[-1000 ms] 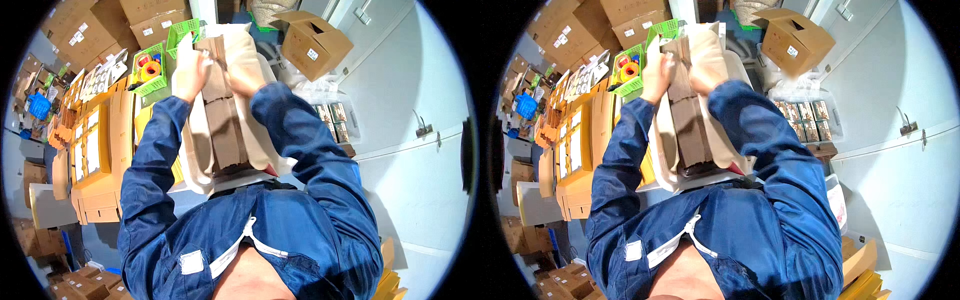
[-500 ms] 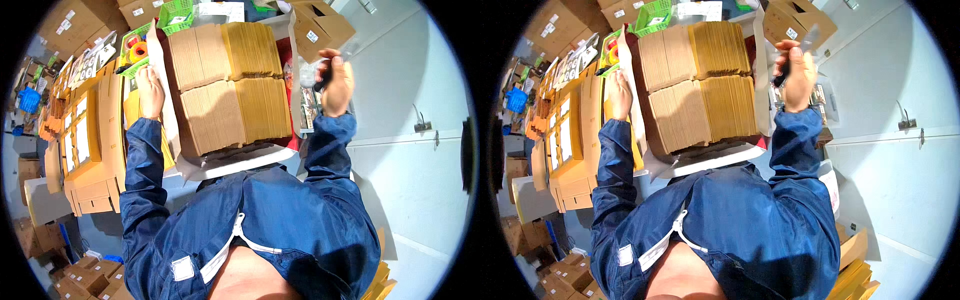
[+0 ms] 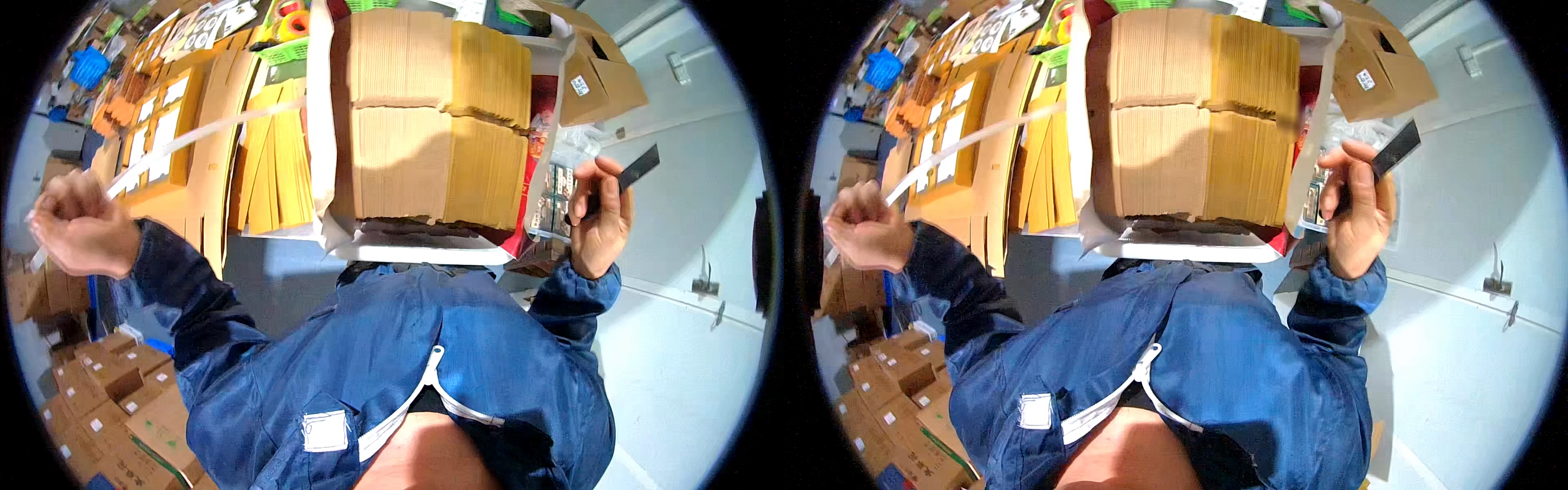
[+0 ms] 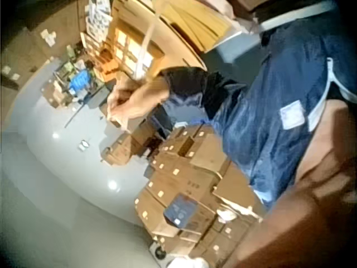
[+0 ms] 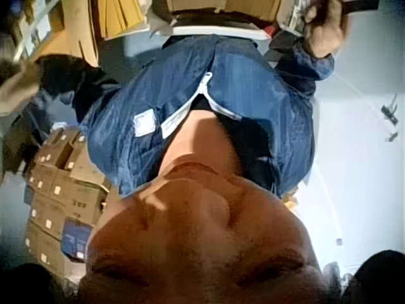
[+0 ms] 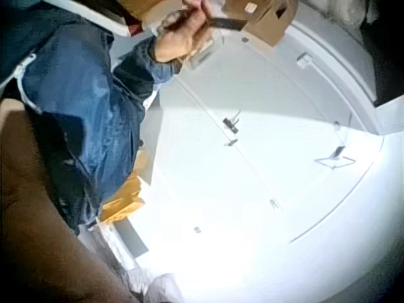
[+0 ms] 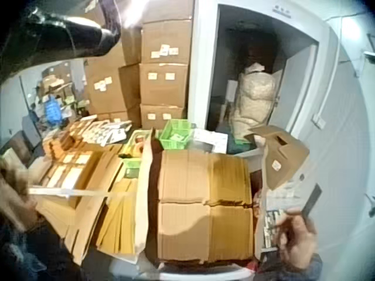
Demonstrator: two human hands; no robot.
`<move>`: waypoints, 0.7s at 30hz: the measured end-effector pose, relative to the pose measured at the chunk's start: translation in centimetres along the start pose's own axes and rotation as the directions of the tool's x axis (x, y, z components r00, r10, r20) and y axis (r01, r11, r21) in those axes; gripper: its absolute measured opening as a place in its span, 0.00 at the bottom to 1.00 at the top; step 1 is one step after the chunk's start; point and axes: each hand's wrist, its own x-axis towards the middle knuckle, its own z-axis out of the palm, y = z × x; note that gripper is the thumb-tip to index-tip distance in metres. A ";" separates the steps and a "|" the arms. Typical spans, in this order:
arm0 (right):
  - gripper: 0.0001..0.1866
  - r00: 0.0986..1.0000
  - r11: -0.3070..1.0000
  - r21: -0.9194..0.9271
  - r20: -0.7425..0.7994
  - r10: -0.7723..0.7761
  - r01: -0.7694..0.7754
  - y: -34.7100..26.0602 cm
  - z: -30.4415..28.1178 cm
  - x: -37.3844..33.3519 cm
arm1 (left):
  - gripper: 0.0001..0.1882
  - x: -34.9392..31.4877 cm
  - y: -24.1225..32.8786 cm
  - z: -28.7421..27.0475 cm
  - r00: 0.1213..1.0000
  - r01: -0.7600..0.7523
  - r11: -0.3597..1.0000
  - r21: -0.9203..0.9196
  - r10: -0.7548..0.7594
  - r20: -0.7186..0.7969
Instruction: The person assembles a cardboard box by folding the flaps and inserting a yellow plastic grid divider. They then place a white foam sheet inside the box and add a second yellow plastic divider on top. The person works in a warehouse environment surrounded by stacks of boxes and packaging materials.
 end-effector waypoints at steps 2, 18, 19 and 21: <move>0.11 0.972 0.993 0.115 0.227 -0.066 0.041 -0.1 3.9 0.8 | 0.13 0.2 4.6 0.5 0.975 0.109 0.982 -0.154 -0.076 0.209; 0.17 0.459 0.768 0.183 0.875 0.158 -0.613 0.3 13.3 -5.9 | 0.16 4.8 4.6 -0.2 0.923 0.336 0.645 -0.686 -0.081 0.376; 0.16 0.507 0.863 0.064 0.829 0.233 -0.502 -0.7 11.4 -6.4 | 0.16 4.4 3.5 0.1 0.904 0.368 0.651 -0.663 -0.085 0.419; 0.12 0.610 0.925 -0.130 0.718 0.336 -0.358 -2.9 8.5 -8.3 | 0.15 3.4 2.1 1.8 0.876 0.449 0.588 -0.673 -0.139 0.462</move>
